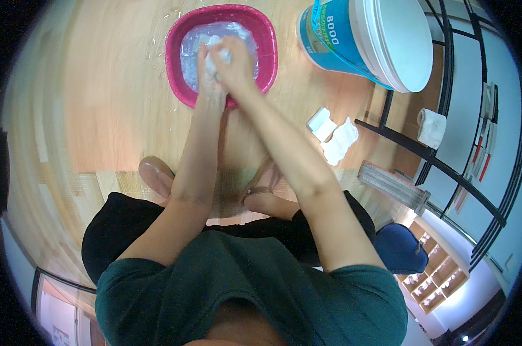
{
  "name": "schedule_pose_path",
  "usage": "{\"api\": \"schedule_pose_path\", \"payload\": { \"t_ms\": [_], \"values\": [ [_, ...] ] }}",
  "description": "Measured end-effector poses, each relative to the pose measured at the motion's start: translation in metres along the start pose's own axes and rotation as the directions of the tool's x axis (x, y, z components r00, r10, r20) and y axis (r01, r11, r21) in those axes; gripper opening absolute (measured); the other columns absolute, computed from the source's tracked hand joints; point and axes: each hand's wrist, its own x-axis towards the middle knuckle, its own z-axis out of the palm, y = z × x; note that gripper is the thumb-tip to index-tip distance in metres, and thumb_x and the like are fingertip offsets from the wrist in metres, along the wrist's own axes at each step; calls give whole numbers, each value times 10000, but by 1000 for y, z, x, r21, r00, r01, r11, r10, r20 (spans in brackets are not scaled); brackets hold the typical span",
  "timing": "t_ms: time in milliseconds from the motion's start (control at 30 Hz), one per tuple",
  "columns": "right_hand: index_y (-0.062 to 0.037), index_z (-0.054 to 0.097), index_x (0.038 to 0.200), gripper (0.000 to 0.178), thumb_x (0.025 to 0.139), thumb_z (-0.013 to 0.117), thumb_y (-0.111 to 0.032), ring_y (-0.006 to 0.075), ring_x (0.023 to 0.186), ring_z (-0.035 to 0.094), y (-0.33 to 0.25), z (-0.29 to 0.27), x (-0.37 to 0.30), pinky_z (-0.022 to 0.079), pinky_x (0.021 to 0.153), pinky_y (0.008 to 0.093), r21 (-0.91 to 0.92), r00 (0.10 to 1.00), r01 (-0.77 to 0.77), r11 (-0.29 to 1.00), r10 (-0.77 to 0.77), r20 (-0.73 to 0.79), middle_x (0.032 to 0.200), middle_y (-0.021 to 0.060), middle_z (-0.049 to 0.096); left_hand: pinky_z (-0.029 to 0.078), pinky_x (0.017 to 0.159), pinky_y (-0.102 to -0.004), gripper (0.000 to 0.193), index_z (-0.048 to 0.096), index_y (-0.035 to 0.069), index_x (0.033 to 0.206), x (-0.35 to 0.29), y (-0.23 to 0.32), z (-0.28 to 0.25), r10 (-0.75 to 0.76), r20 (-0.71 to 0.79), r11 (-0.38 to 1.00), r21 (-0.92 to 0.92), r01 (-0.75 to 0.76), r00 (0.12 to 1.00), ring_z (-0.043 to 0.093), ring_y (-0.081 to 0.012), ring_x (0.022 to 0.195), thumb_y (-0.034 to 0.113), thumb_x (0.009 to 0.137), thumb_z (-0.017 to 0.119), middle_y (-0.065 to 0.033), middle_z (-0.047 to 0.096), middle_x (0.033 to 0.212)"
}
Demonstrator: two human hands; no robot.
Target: The person sits on the floor and washes a white cloth in a pink basin filled with water. They repeatedly submerge, scrub, and wring the cloth by hand, occasionally using a bar of soap to clean it.
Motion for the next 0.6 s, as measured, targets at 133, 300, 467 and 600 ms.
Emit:
{"api": "schedule_pose_path", "payload": {
  "t_ms": [133,300,467,600],
  "values": [
    [-85,514,1220,439,817,658,-181,272,949,614,-45,-12,-16,462,884,379,-204,960,270,941,-246,134,1010,146,643,542,751,-387,468,517,88,1151,-7,4,-25,-49,246,982,-164,91,968,624,-232,860,482,899,522,-92,615,987],
    [-34,675,993,249,772,663,-148,167,807,648,-1,-3,34,513,684,281,179,841,-531,828,490,228,906,133,682,541,785,-352,363,512,67,1146,1,-3,-4,7,-158,990,140,15,987,632,-221,905,345,913,493,-101,607,1060],
    [-57,680,952,229,739,622,-116,314,941,630,-44,-9,-26,485,824,384,-114,975,221,969,-214,65,965,173,657,532,837,-369,339,503,93,1192,-19,-7,-14,49,106,944,-329,-11,993,618,-218,1001,329,956,440,-84,597,1132],
    [-71,679,956,230,736,627,-118,342,1012,604,-10,2,43,469,856,418,-82,934,-276,958,288,212,1036,172,636,526,858,-375,348,501,111,1207,-14,-18,-4,83,-163,990,124,-63,983,609,-209,1021,352,976,401,-70,598,1149]
  ]
}}
